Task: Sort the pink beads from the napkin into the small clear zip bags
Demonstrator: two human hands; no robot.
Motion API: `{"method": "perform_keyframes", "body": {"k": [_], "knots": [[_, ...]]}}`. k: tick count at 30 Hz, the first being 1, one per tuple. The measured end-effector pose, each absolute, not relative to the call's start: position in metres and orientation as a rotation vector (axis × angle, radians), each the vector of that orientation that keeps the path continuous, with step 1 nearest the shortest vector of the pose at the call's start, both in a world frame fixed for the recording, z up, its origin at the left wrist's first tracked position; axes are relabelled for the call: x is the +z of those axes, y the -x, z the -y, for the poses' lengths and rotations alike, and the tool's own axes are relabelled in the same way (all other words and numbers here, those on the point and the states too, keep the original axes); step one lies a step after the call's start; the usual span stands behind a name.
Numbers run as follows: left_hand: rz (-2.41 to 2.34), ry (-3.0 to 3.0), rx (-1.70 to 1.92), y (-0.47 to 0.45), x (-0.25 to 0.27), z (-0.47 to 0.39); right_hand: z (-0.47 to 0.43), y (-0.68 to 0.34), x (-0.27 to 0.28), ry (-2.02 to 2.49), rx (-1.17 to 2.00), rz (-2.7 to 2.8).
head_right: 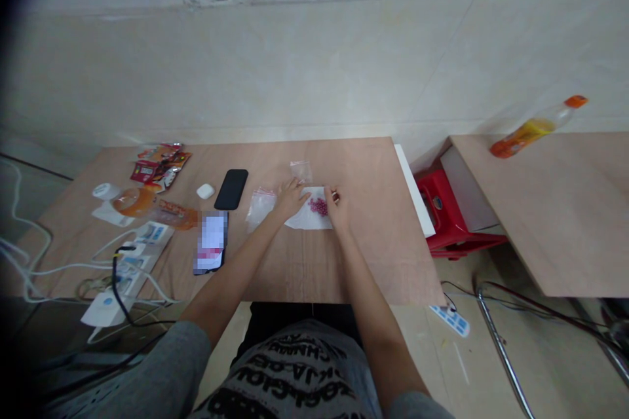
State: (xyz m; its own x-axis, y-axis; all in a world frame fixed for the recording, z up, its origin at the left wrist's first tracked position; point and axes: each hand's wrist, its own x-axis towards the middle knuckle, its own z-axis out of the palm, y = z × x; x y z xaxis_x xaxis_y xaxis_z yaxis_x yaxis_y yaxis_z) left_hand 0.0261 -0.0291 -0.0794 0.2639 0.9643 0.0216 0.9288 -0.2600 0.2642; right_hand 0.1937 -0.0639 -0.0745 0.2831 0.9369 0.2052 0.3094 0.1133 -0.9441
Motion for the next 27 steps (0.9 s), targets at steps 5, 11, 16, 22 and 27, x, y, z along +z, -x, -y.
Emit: {"method": "perform_keyframes", "body": {"k": [5,11,16,22,27], "knots": [[-1.791,-2.332,0.277,-0.029,-0.076,0.03,0.088,-0.202,-0.072,1.333,0.663,0.83],[-1.836,-2.321,0.336,-0.029,-0.073,0.032,0.107,-0.21,-0.076,1.332,0.685,0.659],[-1.747,-2.365,0.362,-0.027,-0.073,0.032,0.113,-0.21,-0.079,1.317,0.733,0.666],[-1.695,-2.364,0.381,-0.029,-0.068,0.03,0.119,-0.204,-0.077,1.332,0.785,0.683],[-1.672,-2.343,0.48,-0.033,-0.058,0.033,0.123,-0.205,-0.075,1.315,0.791,0.669]]}}
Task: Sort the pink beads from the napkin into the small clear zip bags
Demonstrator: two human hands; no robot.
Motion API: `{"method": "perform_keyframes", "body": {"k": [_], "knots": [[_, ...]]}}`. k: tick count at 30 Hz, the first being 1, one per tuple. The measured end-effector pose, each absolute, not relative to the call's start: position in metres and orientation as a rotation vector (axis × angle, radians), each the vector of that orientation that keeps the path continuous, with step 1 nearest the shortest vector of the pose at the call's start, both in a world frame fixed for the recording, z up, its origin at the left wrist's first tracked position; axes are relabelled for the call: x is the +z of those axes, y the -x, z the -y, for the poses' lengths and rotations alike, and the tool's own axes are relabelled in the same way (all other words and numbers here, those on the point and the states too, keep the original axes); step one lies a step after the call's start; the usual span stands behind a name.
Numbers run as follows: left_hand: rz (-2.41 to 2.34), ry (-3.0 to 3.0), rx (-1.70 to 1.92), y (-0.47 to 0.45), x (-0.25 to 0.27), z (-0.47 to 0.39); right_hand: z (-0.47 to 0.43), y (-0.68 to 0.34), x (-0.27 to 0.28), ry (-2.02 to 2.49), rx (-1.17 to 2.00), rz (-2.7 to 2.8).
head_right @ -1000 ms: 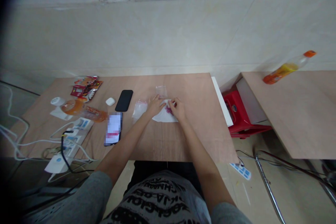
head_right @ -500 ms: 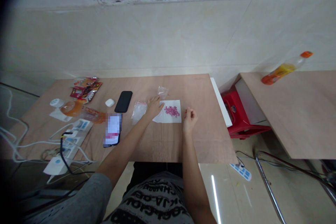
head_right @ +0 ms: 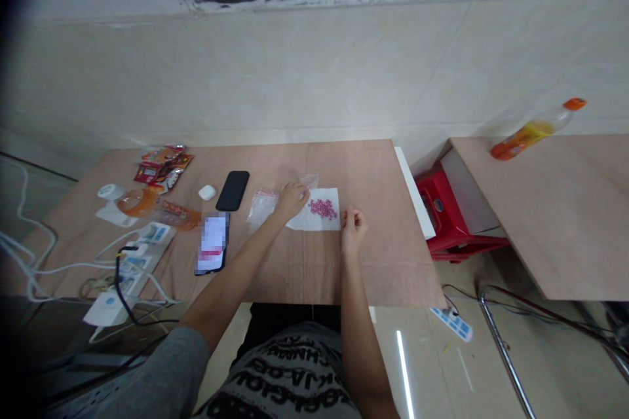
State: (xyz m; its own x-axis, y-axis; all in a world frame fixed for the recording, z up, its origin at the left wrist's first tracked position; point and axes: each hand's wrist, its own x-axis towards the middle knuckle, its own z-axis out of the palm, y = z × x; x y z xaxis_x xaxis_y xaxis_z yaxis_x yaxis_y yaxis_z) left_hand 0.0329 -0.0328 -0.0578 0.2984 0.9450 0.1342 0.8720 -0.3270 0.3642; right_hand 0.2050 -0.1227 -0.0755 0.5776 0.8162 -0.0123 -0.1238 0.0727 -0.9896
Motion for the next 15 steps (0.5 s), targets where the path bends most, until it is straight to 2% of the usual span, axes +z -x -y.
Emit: {"method": "perform_keyframes", "body": {"k": [10,15], "knots": [[-1.72,-1.871,1.228,-0.034,-0.025,0.036,0.126,-0.205,-0.075,1.358,0.791,0.707],[-1.615,-1.857,1.226,-0.035,-0.029,0.027,0.125,-0.203,-0.078,1.353,0.815,0.705]]}}
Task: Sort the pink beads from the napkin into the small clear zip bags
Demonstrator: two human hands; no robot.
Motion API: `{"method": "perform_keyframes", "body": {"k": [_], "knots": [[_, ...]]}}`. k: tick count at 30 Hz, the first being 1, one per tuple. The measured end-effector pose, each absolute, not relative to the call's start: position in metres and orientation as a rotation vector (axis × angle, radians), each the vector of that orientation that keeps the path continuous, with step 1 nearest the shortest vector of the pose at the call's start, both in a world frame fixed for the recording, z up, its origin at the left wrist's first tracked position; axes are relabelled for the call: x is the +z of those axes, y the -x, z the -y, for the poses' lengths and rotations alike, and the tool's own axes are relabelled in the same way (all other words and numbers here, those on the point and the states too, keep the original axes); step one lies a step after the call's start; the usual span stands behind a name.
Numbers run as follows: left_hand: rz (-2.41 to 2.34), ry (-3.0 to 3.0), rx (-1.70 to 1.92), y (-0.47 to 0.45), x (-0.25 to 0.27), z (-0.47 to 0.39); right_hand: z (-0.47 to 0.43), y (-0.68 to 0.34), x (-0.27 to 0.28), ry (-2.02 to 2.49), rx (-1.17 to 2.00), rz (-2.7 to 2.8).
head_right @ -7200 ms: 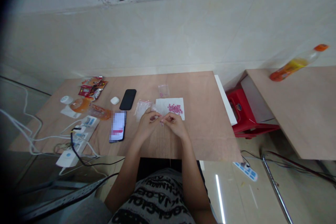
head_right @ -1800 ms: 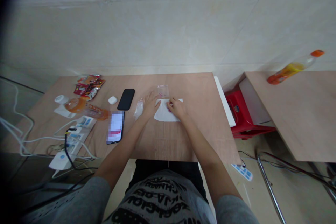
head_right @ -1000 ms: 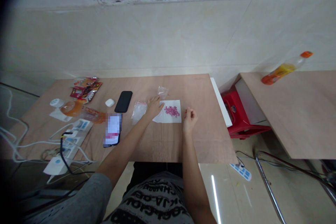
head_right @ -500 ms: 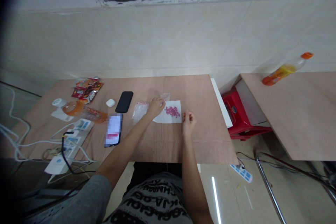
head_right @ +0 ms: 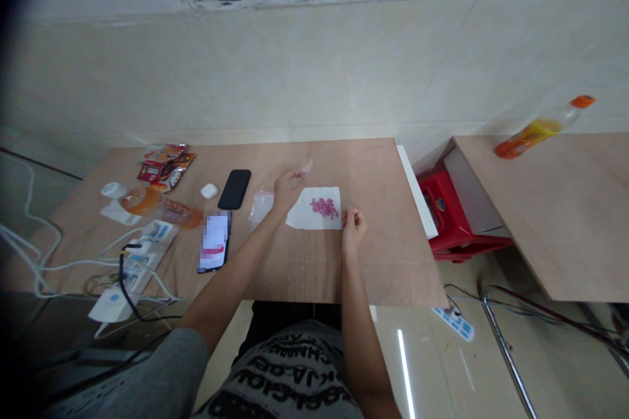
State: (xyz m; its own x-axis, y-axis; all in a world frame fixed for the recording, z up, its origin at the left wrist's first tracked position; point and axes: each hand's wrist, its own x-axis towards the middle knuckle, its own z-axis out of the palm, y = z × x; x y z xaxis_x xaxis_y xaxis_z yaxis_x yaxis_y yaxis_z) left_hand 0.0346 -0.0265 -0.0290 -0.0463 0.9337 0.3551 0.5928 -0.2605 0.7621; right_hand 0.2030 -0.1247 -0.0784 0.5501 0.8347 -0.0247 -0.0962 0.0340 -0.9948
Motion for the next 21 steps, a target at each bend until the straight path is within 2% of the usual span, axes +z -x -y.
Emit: {"method": "perform_keyframes", "body": {"k": [6,11,15,21], "knots": [[-1.563,-2.04,0.845,-0.04,-0.05,0.024,0.123,-0.203,-0.079,1.342,0.84,0.689],[-1.545,-2.149,0.74,-0.042,-0.044,0.039,0.126,-0.205,-0.078,1.337,0.85,0.661],[-1.537,-2.108,0.881,-0.04,-0.027,0.053,0.127,-0.204,-0.079,1.349,0.841,0.663],[-1.521,-1.699,1.222,-0.03,-0.008,0.066,0.125,-0.2,-0.082,1.383,0.846,0.684]]}}
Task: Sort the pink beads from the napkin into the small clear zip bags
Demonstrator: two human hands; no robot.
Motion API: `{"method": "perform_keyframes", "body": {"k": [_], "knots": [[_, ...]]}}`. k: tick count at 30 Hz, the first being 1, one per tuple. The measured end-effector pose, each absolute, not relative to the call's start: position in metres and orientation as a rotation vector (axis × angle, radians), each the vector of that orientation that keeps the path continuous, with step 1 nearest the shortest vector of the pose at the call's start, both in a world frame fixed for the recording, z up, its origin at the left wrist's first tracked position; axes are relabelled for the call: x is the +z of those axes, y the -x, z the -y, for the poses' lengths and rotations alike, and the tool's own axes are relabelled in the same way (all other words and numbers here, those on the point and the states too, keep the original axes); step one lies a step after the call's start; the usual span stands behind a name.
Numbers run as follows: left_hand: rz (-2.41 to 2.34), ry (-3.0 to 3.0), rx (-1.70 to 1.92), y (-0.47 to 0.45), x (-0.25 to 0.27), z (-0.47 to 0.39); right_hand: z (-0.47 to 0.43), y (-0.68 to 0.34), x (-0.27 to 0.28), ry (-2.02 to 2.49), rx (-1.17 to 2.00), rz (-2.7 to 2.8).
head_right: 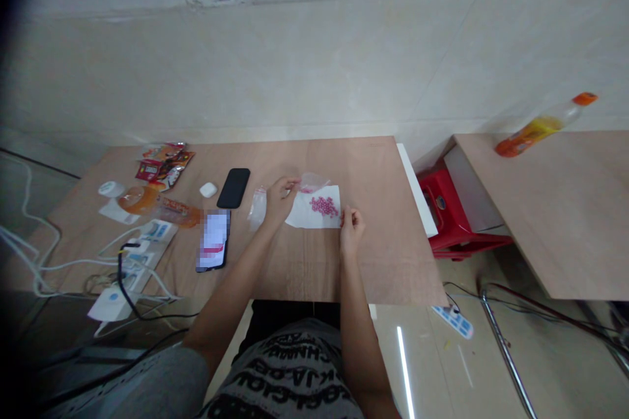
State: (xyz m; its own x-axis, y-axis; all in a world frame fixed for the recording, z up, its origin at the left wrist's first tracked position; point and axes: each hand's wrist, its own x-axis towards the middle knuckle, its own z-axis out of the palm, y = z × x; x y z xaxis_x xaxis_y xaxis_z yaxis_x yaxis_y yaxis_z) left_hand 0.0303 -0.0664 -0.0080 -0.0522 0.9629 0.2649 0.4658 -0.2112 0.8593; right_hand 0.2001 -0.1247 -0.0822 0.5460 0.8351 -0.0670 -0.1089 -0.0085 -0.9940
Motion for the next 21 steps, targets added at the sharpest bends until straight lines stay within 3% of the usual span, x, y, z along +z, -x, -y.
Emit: {"method": "perform_keyframes", "body": {"k": [7,16,21], "knots": [[-1.602,-1.766,1.284,-0.03,-0.019,0.055,0.128,-0.193,-0.084,1.346,0.922,0.699],[-1.612,-2.09,0.887,-0.043,-0.05,0.016,0.131,-0.191,-0.088,1.348,0.953,0.727],[-1.532,-2.059,0.933,-0.04,-0.043,0.028,0.131,-0.192,-0.091,1.366,0.936,0.734]]}}
